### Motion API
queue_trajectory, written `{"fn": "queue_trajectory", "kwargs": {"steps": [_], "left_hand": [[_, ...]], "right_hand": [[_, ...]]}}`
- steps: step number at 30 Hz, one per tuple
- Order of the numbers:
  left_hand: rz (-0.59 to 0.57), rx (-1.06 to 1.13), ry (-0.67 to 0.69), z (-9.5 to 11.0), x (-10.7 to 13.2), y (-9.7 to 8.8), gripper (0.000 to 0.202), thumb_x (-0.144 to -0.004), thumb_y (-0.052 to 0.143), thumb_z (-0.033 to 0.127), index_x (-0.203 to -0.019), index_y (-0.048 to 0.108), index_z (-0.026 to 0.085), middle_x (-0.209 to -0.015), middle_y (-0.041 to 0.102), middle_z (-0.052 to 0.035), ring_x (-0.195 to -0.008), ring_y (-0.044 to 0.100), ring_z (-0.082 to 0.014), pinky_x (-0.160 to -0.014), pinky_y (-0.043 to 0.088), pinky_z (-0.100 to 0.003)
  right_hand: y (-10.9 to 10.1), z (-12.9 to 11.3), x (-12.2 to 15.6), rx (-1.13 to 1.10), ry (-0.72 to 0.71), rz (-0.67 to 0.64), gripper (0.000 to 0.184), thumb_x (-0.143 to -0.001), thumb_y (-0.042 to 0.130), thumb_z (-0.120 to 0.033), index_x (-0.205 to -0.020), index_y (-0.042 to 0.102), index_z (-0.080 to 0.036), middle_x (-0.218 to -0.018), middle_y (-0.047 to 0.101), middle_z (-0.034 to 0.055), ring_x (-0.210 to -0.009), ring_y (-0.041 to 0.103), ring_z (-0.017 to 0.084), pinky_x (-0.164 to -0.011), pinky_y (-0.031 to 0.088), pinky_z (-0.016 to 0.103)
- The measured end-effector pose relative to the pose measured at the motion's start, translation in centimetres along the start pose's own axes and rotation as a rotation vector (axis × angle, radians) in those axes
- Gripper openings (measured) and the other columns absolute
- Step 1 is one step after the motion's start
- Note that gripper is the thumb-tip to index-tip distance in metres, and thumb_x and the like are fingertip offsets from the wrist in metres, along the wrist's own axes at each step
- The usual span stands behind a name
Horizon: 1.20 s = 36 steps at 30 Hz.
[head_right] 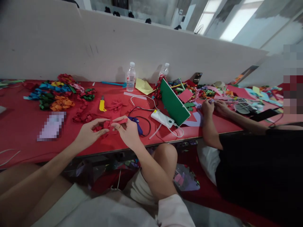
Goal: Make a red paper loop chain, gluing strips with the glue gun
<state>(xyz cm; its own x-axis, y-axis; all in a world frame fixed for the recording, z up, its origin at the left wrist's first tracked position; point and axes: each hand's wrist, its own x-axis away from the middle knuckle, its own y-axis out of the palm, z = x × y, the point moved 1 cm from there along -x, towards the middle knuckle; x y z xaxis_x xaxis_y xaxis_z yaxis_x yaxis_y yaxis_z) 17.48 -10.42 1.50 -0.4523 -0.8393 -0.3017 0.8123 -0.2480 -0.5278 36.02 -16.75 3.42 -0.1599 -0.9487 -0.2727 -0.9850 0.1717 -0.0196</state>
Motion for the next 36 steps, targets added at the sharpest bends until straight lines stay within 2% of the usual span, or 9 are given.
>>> {"fn": "queue_trajectory", "kwargs": {"steps": [3,6,10,14,18,22,28,31,36], "left_hand": [[0.07,-0.03,0.073,0.4,0.1,-0.1,0.048,-0.079,0.073,0.053,-0.115,0.07,0.021,-0.104,0.071,-0.0085,-0.094,0.065,-0.0227,-0.088,0.051,-0.035],[0.124,0.015,0.127,1.3,0.2,-0.1,0.047,-0.084,0.066,0.055,-0.115,0.072,0.021,-0.1,0.066,-0.0072,-0.088,0.062,-0.0187,-0.078,0.051,-0.029],[0.12,0.264,-0.029,1.1,0.7,0.6,0.048,-0.091,0.058,0.051,-0.128,0.064,0.021,-0.098,0.062,-0.0042,-0.059,0.047,-0.0076,-0.053,0.04,-0.02],[0.199,0.459,-0.131,-0.7,1.2,1.0,0.041,-0.079,0.074,0.048,-0.105,0.068,0.017,-0.088,0.062,-0.0037,-0.063,0.051,-0.009,-0.056,0.043,-0.02],[0.294,0.511,-0.214,-0.8,1.3,0.4,0.034,-0.08,0.073,0.048,-0.095,0.069,0.018,-0.075,0.058,-0.0005,-0.062,0.05,-0.0095,-0.055,0.042,-0.019],[0.333,0.545,-0.234,0.6,0.8,0.2,0.033,-0.082,0.071,0.049,-0.094,0.069,0.018,-0.07,0.058,0.0006,-0.06,0.051,-0.0087,-0.057,0.043,-0.019],[0.266,0.537,-0.253,1.3,0.8,1.3,0.048,-0.083,0.068,0.053,-0.114,0.072,0.016,-0.067,0.055,0.0015,-0.057,0.044,-0.0089,-0.055,0.039,-0.02],[0.271,0.431,-0.168,1.3,1.1,1.2,0.048,-0.088,0.064,0.051,-0.122,0.07,0.018,-0.074,0.056,0.0007,-0.059,0.045,-0.0089,-0.057,0.04,-0.021],[0.267,0.217,0.012,1.9,1.1,-0.1,0.04,-0.093,0.057,0.045,-0.124,0.069,0.021,-0.09,0.061,-0.0014,-0.064,0.05,-0.0091,-0.062,0.044,-0.021]], "right_hand": [[1.0,0.2,-0.1,-0.042,0.023,0.026,0.023,-0.077,0.075,-0.04,-0.086,0.069,-0.021,-0.085,0.074,0.003,-0.074,0.069,0.016,-0.072,0.057,0.028],[2.0,0.6,0.0,-0.155,0.12,0.056,0.024,-0.072,0.078,-0.038,-0.084,0.068,-0.02,-0.07,0.07,-0.0001,-0.064,0.065,0.015,-0.064,0.056,0.028],[2.7,1.1,0.1,-0.359,0.233,0.087,0.032,-0.067,0.082,-0.039,-0.082,0.062,-0.02,-0.058,0.064,-0.0043,-0.053,0.062,0.013,-0.056,0.056,0.026],[3.1,1.7,0.1,-0.372,0.257,0.09,0.039,-0.064,0.084,-0.047,-0.083,0.063,-0.019,-0.061,0.066,-0.003,-0.057,0.065,0.015,-0.062,0.06,0.03],[3.4,2.0,0.2,-0.306,0.205,-0.019,0.044,-0.072,0.077,-0.056,-0.096,0.067,-0.02,-0.091,0.074,0.0041,-0.071,0.068,0.015,-0.074,0.061,0.031],[3.1,2.2,0.2,-0.275,0.086,0.084,0.045,-0.081,0.065,-0.063,-0.102,0.064,-0.023,-0.118,0.069,0.0081,-0.078,0.066,0.014,-0.072,0.058,0.029],[3.0,2.1,0.1,-0.485,0.099,0.01,0.05,-0.067,0.077,-0.066,-0.086,0.058,-0.023,-0.069,0.064,-0.0014,-0.046,0.045,0.008,-0.045,0.04,0.023],[3.1,1.8,0.1,-0.529,0.196,-0.109,0.047,-0.067,0.081,-0.06,-0.083,0.057,-0.023,-0.063,0.06,-0.0045,-0.043,0.042,0.006,-0.041,0.032,0.021],[2.8,0.9,0.1,-0.462,0.211,-0.198,0.039,-0.074,0.077,-0.055,-0.083,0.064,-0.019,-0.063,0.059,-0.0038,-0.05,0.048,0.007,-0.048,0.039,0.022]]}}
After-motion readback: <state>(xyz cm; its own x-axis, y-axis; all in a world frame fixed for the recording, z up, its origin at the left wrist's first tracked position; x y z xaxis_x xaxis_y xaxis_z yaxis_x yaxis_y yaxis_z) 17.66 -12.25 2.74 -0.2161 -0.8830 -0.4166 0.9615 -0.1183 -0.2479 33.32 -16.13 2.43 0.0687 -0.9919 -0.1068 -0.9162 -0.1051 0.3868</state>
